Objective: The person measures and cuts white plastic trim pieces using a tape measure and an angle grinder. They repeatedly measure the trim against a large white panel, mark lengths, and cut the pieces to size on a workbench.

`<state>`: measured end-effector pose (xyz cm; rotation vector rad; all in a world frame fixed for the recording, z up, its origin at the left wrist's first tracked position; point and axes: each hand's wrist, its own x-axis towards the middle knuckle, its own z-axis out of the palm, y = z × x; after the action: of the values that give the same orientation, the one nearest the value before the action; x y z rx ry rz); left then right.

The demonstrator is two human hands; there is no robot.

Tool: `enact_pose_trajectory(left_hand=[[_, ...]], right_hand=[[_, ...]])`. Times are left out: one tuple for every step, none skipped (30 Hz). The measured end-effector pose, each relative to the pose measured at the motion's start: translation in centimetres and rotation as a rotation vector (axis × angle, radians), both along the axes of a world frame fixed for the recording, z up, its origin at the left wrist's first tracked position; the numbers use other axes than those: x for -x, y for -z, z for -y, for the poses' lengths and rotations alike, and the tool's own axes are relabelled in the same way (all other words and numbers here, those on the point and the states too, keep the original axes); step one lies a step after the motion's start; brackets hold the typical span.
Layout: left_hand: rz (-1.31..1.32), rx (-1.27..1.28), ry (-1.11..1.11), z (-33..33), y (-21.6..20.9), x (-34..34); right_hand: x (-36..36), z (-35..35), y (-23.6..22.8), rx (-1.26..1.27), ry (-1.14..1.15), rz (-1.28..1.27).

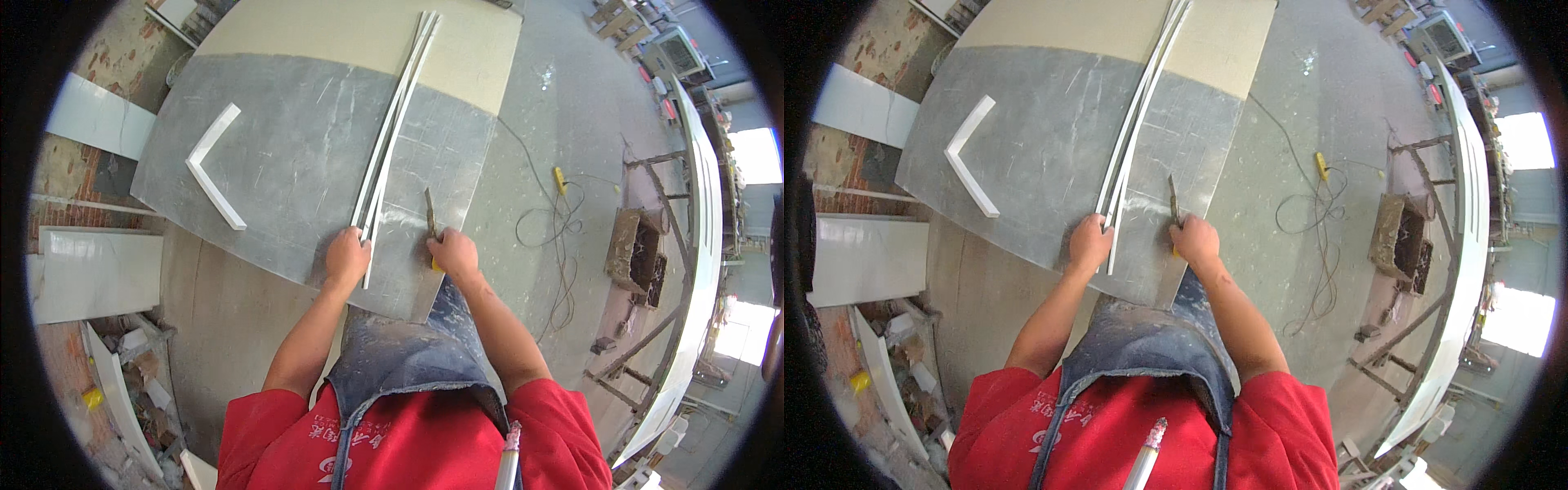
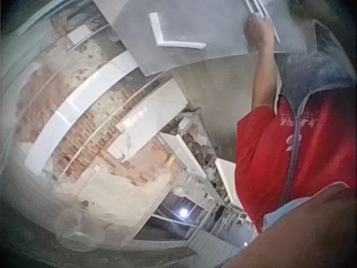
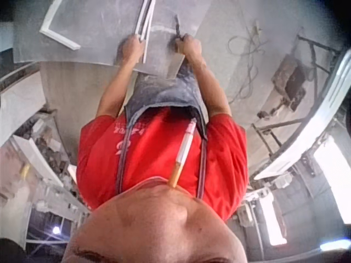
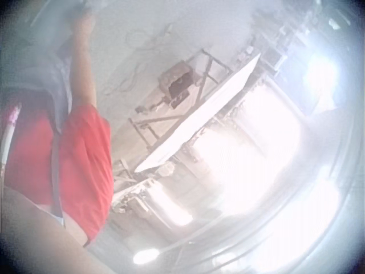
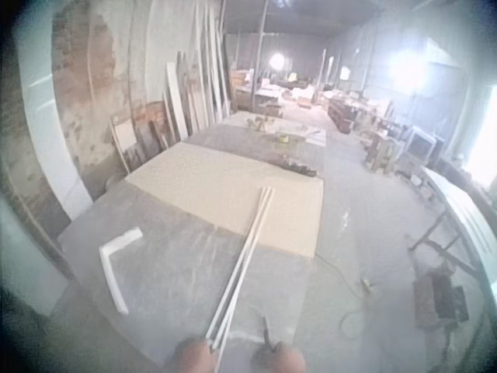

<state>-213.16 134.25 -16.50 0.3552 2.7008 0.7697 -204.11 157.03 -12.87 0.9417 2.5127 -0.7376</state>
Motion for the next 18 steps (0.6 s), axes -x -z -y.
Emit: enact_pose_trajectory(left_hand=[[0.034, -0.011, -0.029, 0.1, 0.1, 0.0], [0.064, -0.034, -0.056, 0.1, 0.1, 0.1], [0.098, -0.062, -0.089, 0.2, 0.1, 0.1], [0.063, -0.052, -0.094, 0.3, -0.1, 0.1], [0.037, -0.047, -0.105, 0.5, -0.5, 0.0], [0.005, -0.051, -0.121, 0.6, -0.9, -0.1], [0.037, -0.064, -0.138, 0.6, -1.4, -0.2], [0.072, -0.078, -0.160, 0.7, -2.0, -0.5], [0.100, -0.104, -0.193, 0.7, -2.7, -0.9], [0.116, -0.075, -0.189, 0.5, -3.2, -1.3], [0.128, -0.058, -0.193, 0.1, -3.7, -1.8], [0.140, -0.044, -0.196, -0.3, -4.0, -2.5], [0.138, -0.008, -0.178, -0.8, -4.1, -3.0], [0.133, 0.023, -0.159, -1.3, -4.1, -3.6], [0.151, 0.051, -0.151, -1.9, -3.9, -4.0], [0.114, 0.064, -0.123, -2.4, -3.6, -4.5], [0.102, 0.073, -0.103, -3.1, -3.2, -4.7], [0.092, 0.089, -0.087, -3.5, -2.8, -4.9]], right_hand=[[0.9, -0.5, 0.6, 0.004, -0.008, 0.012], [2.1, -1.2, 1.2, 0.002, -0.006, 0.032], [3.5, -1.9, 1.8, 0.035, 0.001, -0.006], [4.6, -2.7, 2.2, 0.067, 0.025, -0.026], [5.7, -3.4, 2.5, 0.091, 0.051, -0.057], [7.3, -4.1, 2.8, 0.115, 0.101, -0.103], [9.1, -5.0, 2.9, 0.121, 0.148, -0.161], [10.8, -6.0, 2.9, 0.119, 0.182, -0.231], [12.1, -6.8, 2.8, 0.106, 0.225, -0.275], [13.0, -7.5, 2.7, 0.090, 0.238, -0.323], [13.6, -8.2, 2.5, 0.069, 0.257, -0.349], [13.8, -8.4, 2.4, 0.038, 0.267, -0.403], [13.7, -8.4, 2.3, 0.079, 0.256, -0.363], [13.2, -8.2, 2.3, 0.108, 0.236, -0.355], [12.6, -7.9, 2.4, 0.128, 0.210, -0.364], [11.8, -7.2, 2.5, 0.128, 0.165, -0.316], [11.2, -6.6, 2.7, 0.062, 0.088, -0.361], [10.4, -5.9, 2.7, -0.003, 0.014, -0.403]])
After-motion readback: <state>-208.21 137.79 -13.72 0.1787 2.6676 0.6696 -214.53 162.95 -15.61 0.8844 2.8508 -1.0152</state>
